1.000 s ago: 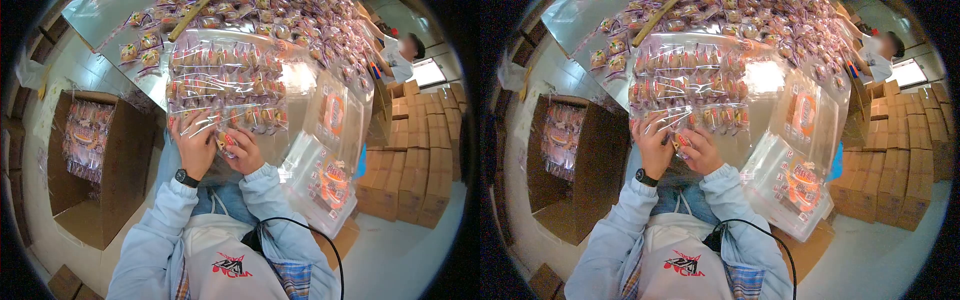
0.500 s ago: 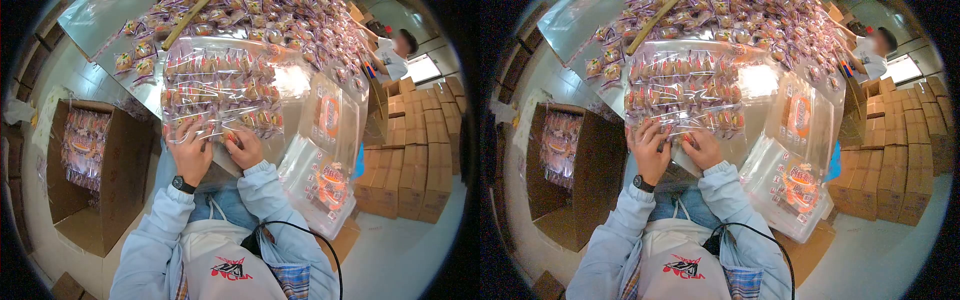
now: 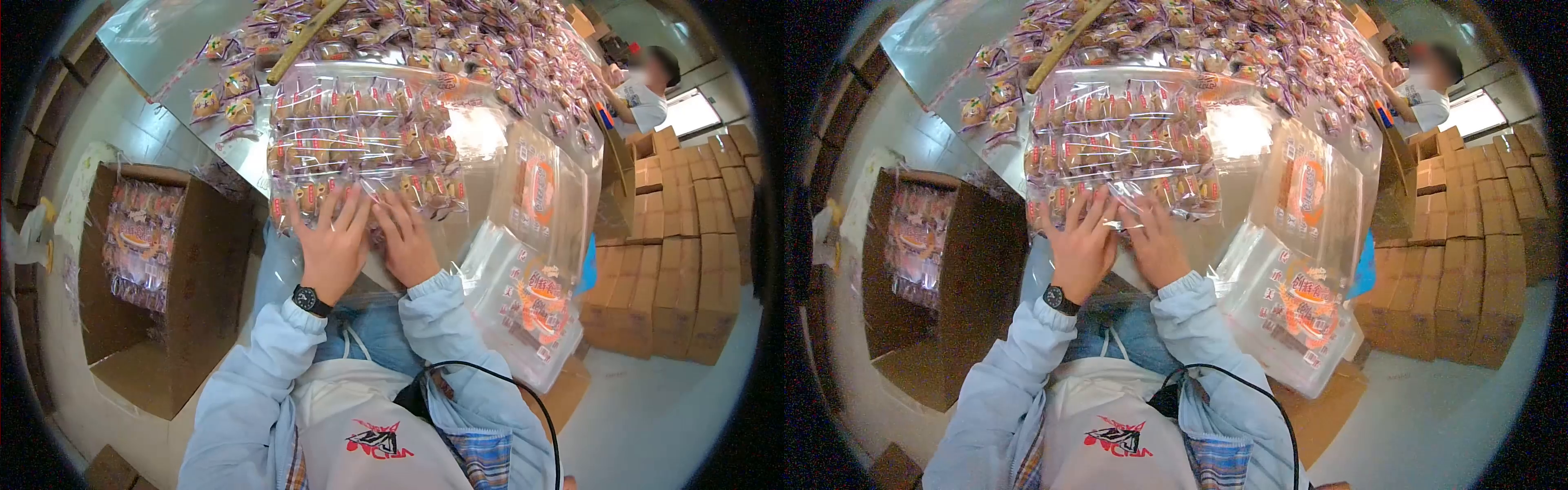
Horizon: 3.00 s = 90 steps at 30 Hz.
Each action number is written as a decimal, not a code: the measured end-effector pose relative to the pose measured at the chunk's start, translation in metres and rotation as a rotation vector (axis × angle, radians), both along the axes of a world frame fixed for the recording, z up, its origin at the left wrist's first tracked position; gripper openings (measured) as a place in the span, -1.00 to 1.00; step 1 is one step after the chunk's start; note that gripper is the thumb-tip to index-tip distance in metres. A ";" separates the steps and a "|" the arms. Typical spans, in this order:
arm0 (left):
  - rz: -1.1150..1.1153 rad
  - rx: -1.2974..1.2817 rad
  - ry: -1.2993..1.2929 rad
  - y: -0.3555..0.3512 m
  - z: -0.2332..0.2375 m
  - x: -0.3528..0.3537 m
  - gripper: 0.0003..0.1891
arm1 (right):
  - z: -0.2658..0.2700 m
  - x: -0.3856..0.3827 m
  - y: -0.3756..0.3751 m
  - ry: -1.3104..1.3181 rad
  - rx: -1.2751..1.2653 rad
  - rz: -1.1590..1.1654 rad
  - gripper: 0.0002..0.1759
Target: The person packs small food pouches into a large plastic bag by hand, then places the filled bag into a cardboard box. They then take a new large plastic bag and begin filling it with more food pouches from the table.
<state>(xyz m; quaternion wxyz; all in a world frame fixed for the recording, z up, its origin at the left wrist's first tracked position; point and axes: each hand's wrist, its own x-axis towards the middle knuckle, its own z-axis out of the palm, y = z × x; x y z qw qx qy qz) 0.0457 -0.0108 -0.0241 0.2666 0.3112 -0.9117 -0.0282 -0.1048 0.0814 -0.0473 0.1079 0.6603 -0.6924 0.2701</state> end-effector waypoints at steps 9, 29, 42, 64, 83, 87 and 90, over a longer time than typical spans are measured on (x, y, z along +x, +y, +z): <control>0.076 0.029 0.092 0.005 -0.009 -0.022 -0.49 | 0.003 -0.024 -0.003 0.254 -0.036 -0.198 -0.56; 0.122 0.100 -0.107 0.007 0.006 -0.034 -0.36 | -0.017 -0.028 -0.013 0.129 -0.301 -0.230 -0.69; 0.090 0.080 -0.096 -0.003 0.009 -0.041 -0.40 | -0.014 -0.017 -0.014 -0.024 -0.283 -0.136 -0.55; 0.120 0.105 0.030 -0.003 -0.006 -0.023 -0.33 | 0.008 -0.006 -0.005 0.028 0.086 -0.428 -0.34; 0.020 0.130 -0.066 0.008 -0.001 0.027 -0.37 | -0.027 0.025 0.006 0.033 -0.164 -0.230 -0.39; 0.041 0.140 -0.088 0.004 -0.003 0.025 -0.35 | -0.022 0.027 0.003 0.002 -0.125 -0.209 -0.37; 0.051 0.136 -0.095 0.003 0.001 0.021 -0.33 | -0.021 0.026 0.002 -0.016 -0.084 -0.193 -0.35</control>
